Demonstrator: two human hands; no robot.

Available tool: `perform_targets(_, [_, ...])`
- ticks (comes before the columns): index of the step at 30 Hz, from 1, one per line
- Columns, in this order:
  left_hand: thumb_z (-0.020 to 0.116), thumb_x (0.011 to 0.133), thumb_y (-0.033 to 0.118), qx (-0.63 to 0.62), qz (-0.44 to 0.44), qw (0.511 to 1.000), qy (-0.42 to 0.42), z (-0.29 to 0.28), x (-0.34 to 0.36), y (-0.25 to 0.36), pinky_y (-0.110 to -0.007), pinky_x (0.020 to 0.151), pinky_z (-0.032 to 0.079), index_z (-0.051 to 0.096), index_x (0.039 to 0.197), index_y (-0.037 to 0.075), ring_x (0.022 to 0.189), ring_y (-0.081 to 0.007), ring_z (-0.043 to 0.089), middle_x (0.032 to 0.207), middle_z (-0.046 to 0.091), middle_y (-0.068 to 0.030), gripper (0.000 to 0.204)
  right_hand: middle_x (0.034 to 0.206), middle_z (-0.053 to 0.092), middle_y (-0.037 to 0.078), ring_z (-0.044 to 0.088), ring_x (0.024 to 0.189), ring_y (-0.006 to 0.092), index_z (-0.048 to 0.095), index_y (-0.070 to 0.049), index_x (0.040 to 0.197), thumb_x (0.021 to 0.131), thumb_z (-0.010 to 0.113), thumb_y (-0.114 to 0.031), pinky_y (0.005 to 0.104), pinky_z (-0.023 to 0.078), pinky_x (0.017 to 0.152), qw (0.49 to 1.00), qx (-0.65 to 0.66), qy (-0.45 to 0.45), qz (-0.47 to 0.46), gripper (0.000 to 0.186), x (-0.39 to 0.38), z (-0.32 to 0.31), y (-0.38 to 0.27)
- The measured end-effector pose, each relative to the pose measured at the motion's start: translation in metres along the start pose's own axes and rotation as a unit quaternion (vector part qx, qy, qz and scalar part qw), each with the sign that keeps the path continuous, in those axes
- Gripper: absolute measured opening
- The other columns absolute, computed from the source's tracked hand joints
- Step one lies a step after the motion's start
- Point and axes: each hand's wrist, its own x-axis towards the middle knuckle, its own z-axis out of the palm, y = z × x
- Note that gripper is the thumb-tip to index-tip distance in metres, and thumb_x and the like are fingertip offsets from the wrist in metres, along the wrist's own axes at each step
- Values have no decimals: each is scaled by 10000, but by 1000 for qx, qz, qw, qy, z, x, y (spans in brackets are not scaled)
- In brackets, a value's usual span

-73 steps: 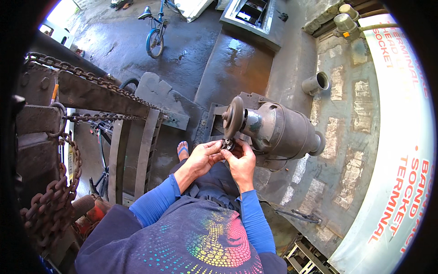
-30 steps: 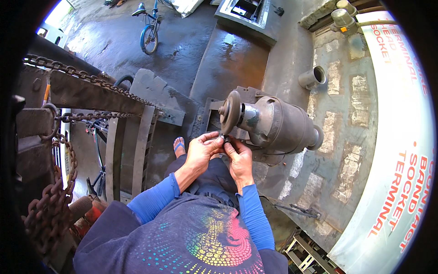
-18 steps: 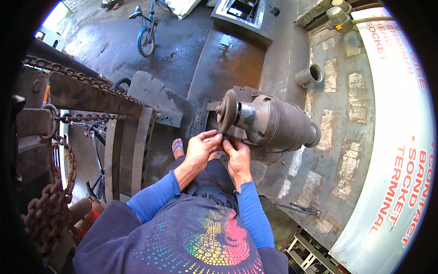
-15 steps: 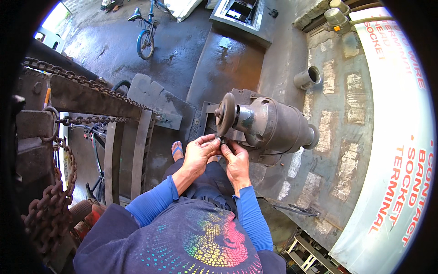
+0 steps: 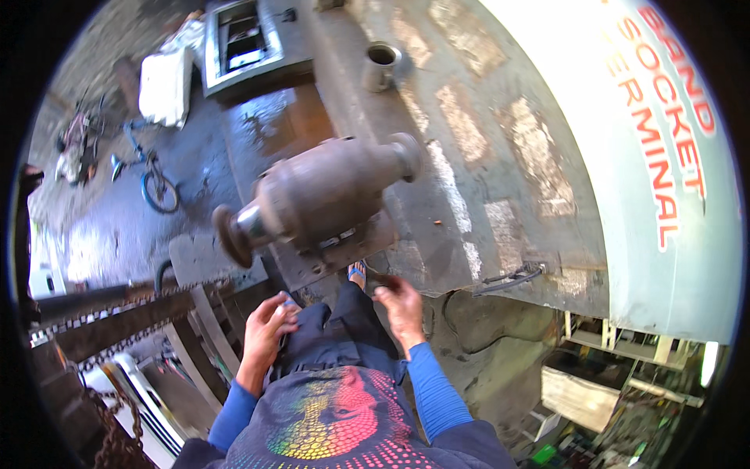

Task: The person holds small metal parts against a rotating bench grinder to smooth or shape their edges. They repeatedly rotate the parts in their hands to grind different sides, then briefly walk to a workbench to pick up another part before returning to the grinder to continue the process.

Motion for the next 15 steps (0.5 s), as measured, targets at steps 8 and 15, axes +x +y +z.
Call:
perform_targets(8, [611,1016,177,179,-112,963,168,8,-1,-22,-291,694,593,570,1296,-49,809,-167,679,1044,694,-136,363,1031,670,160,653,952,313,608,-19,1120,744,811,-211,424,525,844,853,-403,333,17,468,177,-176,107])
perform_targets(15, [609,1012,129,249,-166,925,234,51,-14,-60,-279,682,578,600,1243,-56,763,-143,667,970,706,-118,296,1165,595,186,593,1091,369,618,-65,1167,760,811,-272,465,508,889,817,-436,369,80,496,245,-234,146])
